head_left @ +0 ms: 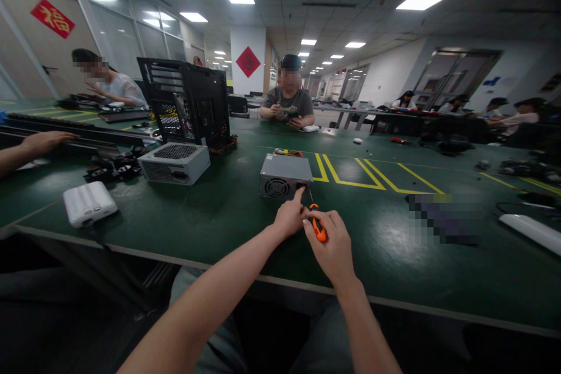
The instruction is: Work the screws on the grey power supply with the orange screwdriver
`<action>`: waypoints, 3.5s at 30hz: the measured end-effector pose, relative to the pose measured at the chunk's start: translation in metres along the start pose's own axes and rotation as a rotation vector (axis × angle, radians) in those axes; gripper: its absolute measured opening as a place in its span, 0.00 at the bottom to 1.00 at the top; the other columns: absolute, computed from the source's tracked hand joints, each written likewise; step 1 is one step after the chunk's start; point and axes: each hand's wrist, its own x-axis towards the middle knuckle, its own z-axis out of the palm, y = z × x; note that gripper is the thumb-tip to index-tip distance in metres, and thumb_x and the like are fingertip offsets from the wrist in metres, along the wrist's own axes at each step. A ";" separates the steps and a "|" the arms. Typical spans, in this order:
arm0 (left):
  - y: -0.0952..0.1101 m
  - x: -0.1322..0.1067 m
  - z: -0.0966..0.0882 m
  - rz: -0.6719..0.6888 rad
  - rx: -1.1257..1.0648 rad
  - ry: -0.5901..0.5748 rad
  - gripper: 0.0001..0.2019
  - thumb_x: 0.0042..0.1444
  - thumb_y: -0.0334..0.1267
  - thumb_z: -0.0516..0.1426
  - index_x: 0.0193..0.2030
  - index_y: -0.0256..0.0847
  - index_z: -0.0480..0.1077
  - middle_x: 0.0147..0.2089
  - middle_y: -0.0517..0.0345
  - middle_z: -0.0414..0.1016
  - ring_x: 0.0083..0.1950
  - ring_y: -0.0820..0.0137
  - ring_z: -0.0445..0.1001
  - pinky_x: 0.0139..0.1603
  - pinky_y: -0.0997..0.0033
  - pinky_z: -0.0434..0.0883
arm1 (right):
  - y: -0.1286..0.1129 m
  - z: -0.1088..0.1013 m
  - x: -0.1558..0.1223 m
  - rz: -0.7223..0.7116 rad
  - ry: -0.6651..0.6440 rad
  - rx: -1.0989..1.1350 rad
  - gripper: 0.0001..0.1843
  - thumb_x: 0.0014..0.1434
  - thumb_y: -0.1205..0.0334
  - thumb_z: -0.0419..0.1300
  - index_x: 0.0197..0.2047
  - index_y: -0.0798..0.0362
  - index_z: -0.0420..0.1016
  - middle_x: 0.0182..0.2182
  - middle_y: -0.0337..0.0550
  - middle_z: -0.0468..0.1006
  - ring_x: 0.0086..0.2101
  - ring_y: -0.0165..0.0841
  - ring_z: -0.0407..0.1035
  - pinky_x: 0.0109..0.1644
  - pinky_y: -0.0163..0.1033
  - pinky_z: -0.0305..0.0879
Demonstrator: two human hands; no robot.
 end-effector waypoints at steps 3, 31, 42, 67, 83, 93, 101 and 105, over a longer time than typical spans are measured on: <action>0.000 0.001 0.001 -0.016 -0.025 -0.003 0.28 0.56 0.36 0.47 0.64 0.41 0.46 0.27 0.60 0.72 0.29 0.69 0.71 0.34 0.73 0.65 | -0.001 -0.001 0.000 0.039 0.014 0.041 0.14 0.59 0.53 0.51 0.44 0.51 0.68 0.34 0.43 0.70 0.35 0.34 0.65 0.39 0.39 0.62; -0.007 0.004 0.008 0.033 -0.073 0.032 0.30 0.54 0.34 0.48 0.64 0.39 0.45 0.26 0.62 0.74 0.27 0.69 0.73 0.35 0.72 0.67 | 0.004 -0.001 0.000 0.005 0.357 0.013 0.09 0.57 0.60 0.55 0.41 0.52 0.64 0.34 0.43 0.69 0.35 0.33 0.66 0.40 0.41 0.64; -0.007 0.002 0.010 0.049 -0.058 0.069 0.30 0.53 0.34 0.48 0.64 0.39 0.47 0.25 0.62 0.74 0.27 0.69 0.73 0.36 0.72 0.68 | 0.008 0.000 0.001 -0.173 0.323 -0.042 0.11 0.58 0.65 0.54 0.45 0.51 0.65 0.42 0.48 0.71 0.44 0.36 0.65 0.47 0.45 0.64; -0.006 0.002 0.010 0.049 -0.046 0.066 0.30 0.53 0.34 0.47 0.64 0.38 0.46 0.26 0.61 0.73 0.27 0.69 0.72 0.35 0.72 0.67 | 0.005 0.004 0.001 -0.160 0.273 0.036 0.14 0.58 0.67 0.52 0.49 0.52 0.60 0.49 0.51 0.66 0.50 0.38 0.62 0.51 0.50 0.64; -0.006 0.002 0.007 0.067 -0.052 0.072 0.30 0.54 0.34 0.48 0.64 0.37 0.47 0.28 0.59 0.75 0.32 0.66 0.74 0.37 0.70 0.68 | 0.002 -0.002 0.023 -0.272 0.293 -0.113 0.13 0.58 0.64 0.52 0.47 0.52 0.61 0.43 0.50 0.67 0.45 0.38 0.63 0.46 0.47 0.64; -0.003 0.000 0.004 0.048 -0.073 0.027 0.30 0.55 0.34 0.48 0.65 0.37 0.44 0.26 0.62 0.75 0.30 0.68 0.75 0.40 0.70 0.69 | 0.027 -0.011 0.038 -0.440 0.343 -0.081 0.22 0.54 0.67 0.57 0.52 0.50 0.55 0.43 0.49 0.67 0.44 0.38 0.65 0.44 0.49 0.67; -0.002 0.000 0.004 0.041 -0.067 0.026 0.30 0.55 0.34 0.48 0.65 0.38 0.45 0.27 0.61 0.75 0.31 0.68 0.75 0.39 0.70 0.69 | 0.045 -0.002 0.030 -0.471 0.257 -0.091 0.17 0.54 0.66 0.56 0.47 0.48 0.60 0.47 0.48 0.67 0.46 0.38 0.66 0.44 0.49 0.67; -0.005 0.002 0.008 0.066 -0.047 0.057 0.29 0.55 0.35 0.48 0.64 0.37 0.46 0.26 0.61 0.74 0.30 0.67 0.74 0.37 0.71 0.68 | 0.042 -0.001 0.029 -0.456 0.286 -0.138 0.17 0.55 0.67 0.57 0.48 0.46 0.60 0.42 0.45 0.70 0.42 0.36 0.67 0.43 0.46 0.67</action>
